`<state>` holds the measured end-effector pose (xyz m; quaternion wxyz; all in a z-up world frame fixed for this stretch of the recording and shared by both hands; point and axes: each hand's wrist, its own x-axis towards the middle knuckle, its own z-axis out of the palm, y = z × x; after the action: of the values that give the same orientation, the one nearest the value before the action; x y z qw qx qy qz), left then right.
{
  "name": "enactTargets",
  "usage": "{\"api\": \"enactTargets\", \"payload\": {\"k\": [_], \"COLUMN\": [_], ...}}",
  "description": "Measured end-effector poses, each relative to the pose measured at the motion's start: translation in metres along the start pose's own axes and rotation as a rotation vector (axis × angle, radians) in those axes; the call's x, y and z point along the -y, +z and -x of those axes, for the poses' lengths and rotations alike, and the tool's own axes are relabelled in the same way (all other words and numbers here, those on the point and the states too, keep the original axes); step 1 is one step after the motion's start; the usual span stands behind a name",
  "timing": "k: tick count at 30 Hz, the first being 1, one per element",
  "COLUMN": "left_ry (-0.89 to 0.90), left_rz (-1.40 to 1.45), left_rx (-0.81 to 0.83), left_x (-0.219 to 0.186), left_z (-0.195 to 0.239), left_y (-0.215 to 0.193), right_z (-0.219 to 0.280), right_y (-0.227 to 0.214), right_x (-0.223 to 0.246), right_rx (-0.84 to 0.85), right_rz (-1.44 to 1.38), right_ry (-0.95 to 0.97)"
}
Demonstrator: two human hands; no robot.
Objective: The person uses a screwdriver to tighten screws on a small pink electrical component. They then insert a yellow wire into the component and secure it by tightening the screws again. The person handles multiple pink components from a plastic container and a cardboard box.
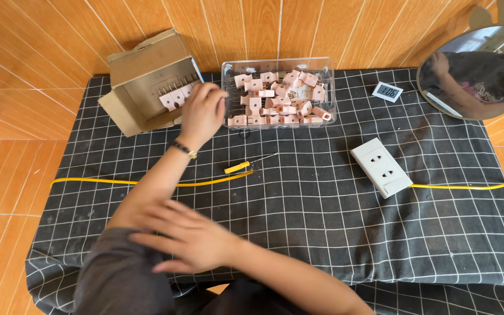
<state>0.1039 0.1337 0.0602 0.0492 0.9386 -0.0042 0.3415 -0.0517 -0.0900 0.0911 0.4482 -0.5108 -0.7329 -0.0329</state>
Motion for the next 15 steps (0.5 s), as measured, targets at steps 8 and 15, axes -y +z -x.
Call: {"api": "enactTargets", "payload": {"k": [8,15], "left_ry": [0.172,0.076], "left_rz": [-0.122,-0.430], "left_rx": [-0.050,0.190], "left_x": [-0.006,0.011], "left_z": [-0.017,-0.029], "left_y": [0.016,0.048], "right_z": [-0.062,-0.075], "right_y": [0.040,0.046], "right_x": [-0.010,0.032], "right_rx": [-0.019,0.443], "right_rz": [-0.079,-0.655], "right_ry": [0.046,-0.057]}}
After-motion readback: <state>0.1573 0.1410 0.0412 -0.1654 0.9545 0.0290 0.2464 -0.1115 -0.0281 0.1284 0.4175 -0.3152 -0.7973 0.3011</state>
